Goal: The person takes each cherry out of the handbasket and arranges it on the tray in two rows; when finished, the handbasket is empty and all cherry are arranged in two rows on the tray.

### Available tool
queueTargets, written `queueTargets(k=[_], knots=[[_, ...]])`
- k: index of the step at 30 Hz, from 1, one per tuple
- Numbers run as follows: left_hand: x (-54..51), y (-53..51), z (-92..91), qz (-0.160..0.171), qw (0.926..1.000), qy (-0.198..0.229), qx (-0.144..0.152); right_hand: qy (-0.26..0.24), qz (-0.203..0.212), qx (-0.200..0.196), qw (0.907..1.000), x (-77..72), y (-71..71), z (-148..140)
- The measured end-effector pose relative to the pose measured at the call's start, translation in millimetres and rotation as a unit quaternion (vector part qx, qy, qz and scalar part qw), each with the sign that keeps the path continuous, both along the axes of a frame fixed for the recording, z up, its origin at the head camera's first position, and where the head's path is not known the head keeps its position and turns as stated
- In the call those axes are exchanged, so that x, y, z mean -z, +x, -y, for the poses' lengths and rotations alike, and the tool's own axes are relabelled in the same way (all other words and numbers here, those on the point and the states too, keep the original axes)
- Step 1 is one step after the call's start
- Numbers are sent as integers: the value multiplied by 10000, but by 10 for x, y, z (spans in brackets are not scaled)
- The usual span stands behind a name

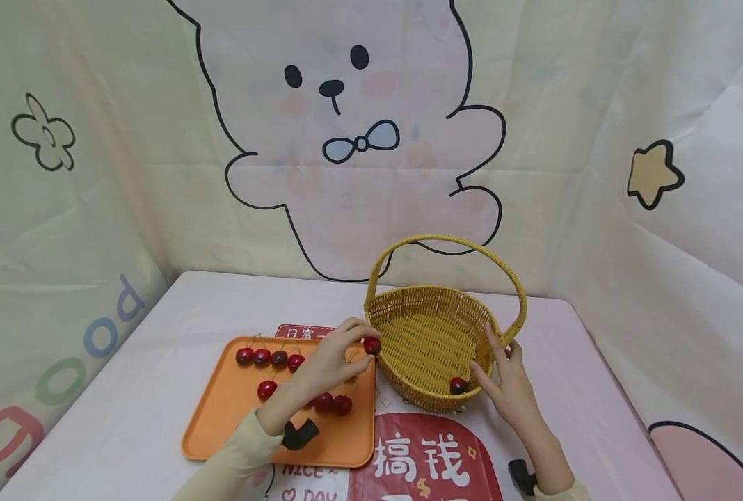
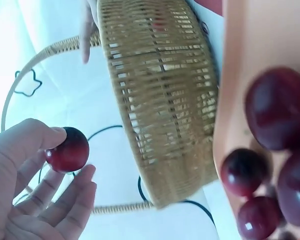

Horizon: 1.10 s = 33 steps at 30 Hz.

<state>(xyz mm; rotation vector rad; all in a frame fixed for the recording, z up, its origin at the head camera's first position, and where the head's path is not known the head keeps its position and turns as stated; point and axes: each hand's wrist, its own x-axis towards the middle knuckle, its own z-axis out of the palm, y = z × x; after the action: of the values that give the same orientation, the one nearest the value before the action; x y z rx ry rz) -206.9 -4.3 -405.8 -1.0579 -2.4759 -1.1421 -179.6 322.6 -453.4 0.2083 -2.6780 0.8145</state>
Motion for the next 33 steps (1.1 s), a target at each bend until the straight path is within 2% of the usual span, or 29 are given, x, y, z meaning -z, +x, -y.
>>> queueTargets(k=[6, 10, 20, 27, 33], knots=[[31, 2, 212, -32, 9999, 146, -53, -34, -56, -45, 10000, 4, 3, 0], [45, 15, 350, 22, 9997, 125, -187, -36, -68, -46, 10000, 4, 2, 1], [105, 42, 686, 276, 9966, -304, -711, -35, -93, -41, 9999, 4, 4, 6], [132, 90, 923, 206, 9924, -628, -1040, -35, 7, -1, 10000, -7, 2, 12], [174, 112, 1131, 18, 9907, -828, -1076, 9, 35, 35, 10000, -3, 4, 9]])
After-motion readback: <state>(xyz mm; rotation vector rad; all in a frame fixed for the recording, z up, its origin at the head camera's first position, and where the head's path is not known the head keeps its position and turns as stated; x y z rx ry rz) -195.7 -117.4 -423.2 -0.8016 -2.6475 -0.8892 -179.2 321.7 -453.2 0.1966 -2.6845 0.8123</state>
